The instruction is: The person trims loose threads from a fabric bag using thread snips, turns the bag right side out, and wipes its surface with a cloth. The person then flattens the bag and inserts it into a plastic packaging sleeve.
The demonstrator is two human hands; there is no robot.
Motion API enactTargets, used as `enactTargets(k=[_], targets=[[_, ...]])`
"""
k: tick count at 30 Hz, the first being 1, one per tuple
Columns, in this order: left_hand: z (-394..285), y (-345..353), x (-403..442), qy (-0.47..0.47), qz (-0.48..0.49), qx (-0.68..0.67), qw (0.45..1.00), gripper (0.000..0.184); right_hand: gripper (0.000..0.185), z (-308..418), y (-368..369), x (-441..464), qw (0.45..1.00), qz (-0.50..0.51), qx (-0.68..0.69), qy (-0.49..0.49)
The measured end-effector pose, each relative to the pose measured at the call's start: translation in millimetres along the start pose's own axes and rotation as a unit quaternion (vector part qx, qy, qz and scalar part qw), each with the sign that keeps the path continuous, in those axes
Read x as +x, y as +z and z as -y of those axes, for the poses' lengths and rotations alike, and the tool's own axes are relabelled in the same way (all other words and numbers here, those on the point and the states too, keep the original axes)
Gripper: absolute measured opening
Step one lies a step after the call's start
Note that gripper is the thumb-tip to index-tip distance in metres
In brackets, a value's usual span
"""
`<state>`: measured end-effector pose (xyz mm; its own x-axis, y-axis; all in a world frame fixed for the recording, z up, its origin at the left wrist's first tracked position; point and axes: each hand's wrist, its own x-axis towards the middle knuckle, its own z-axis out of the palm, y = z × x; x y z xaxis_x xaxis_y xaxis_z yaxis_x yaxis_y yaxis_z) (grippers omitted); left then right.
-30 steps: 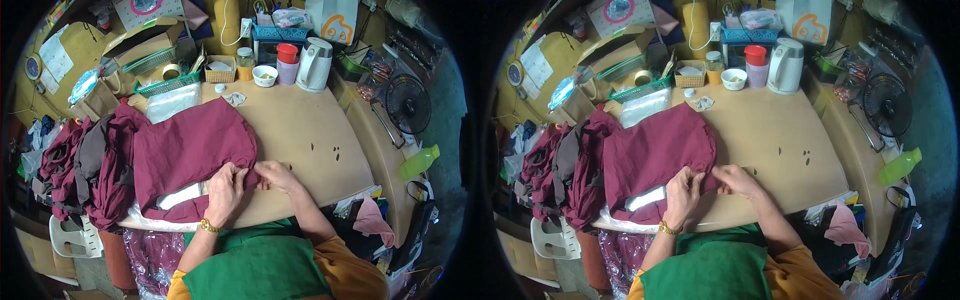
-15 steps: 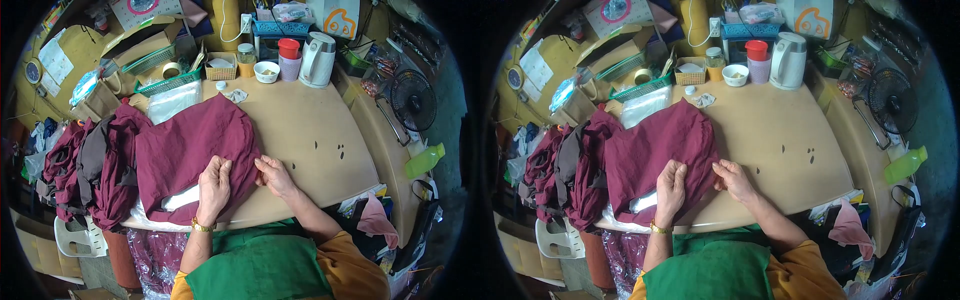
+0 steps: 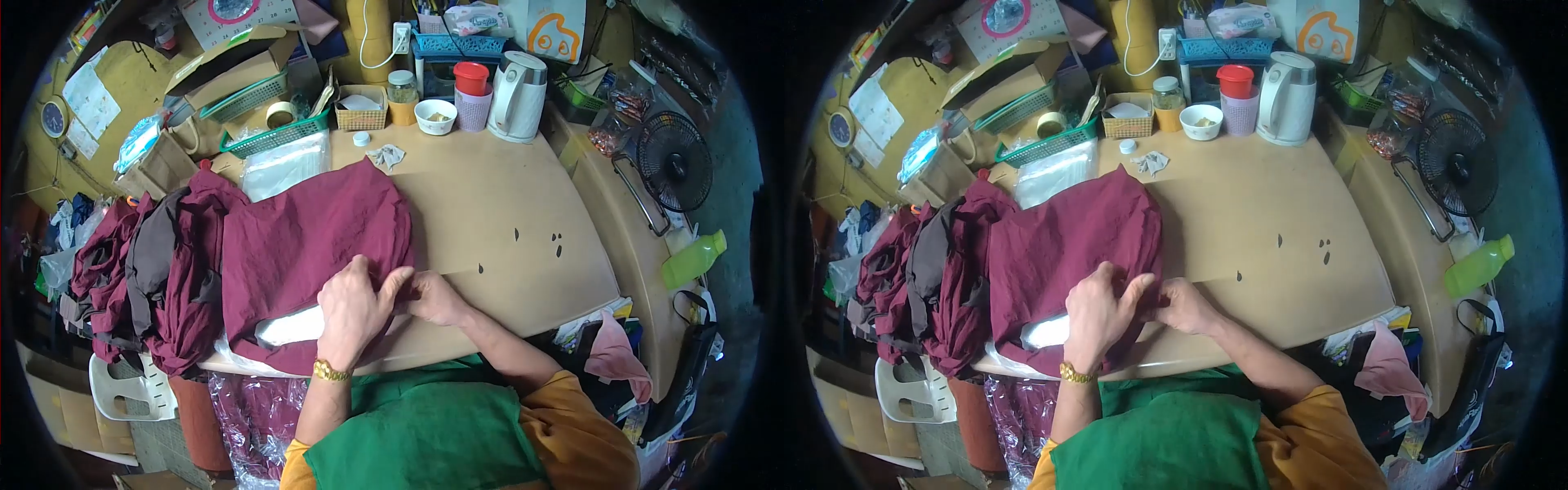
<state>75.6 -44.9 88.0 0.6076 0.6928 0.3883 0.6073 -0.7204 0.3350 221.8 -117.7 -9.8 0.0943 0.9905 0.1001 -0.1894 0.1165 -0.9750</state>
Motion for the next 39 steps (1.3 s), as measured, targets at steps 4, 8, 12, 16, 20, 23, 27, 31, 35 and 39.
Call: enactTargets(k=[4,8,12,16,20,23,27,31,35,39], targets=[[10.8,11.6,9.9,-0.033,0.012,-0.076,0.997,0.028,0.041,-10.1,-8.0,4.7,0.996,0.072,-0.027,0.051],[15.6,15.7,7.8,-0.042,-0.015,-0.139,0.989,0.032,0.042,-21.9,-11.4,7.2,0.988,-0.042,0.079,0.125],[22.2,20.2,9.9,-0.09,-0.005,-0.194,0.977,0.039,0.035,-18.4,-6.0,11.8,0.98,-0.074,0.167,0.082],[12.4,9.5,3.3,-0.08,0.01,-0.179,0.981,0.044,0.032,-18.8,-15.5,10.2,0.984,-0.114,0.133,0.015],[16.5,8.5,-6.6,-0.082,0.165,-0.054,0.981,0.043,0.038,-8.4,-13.1,9.6,0.973,-0.142,0.177,0.043],[18.0,13.6,-5.9,-0.081,0.124,-0.181,0.972,0.039,0.053,3.0,-20.1,3.3,0.979,0.061,0.08,0.175],[16.1,16.3,-7.7,-0.086,0.083,-0.177,0.977,0.035,0.031,-12.1,-13.8,7.6,0.993,0.036,0.05,0.101],[22.3,28.0,-6.5,-0.105,0.049,-0.228,0.967,0.035,0.024,-22.1,-22.7,7.9,0.969,-0.039,0.222,0.104],[21.0,25.4,-3.2,-0.115,0.043,-0.218,0.968,0.038,0.032,-6.4,-26.7,7.5,0.947,-0.045,0.304,0.091],[12.5,16.7,-7.1,-0.061,0.089,-0.165,0.98,0.039,0.034,9.4,-18.1,6.7,0.957,0.005,0.232,0.175]])
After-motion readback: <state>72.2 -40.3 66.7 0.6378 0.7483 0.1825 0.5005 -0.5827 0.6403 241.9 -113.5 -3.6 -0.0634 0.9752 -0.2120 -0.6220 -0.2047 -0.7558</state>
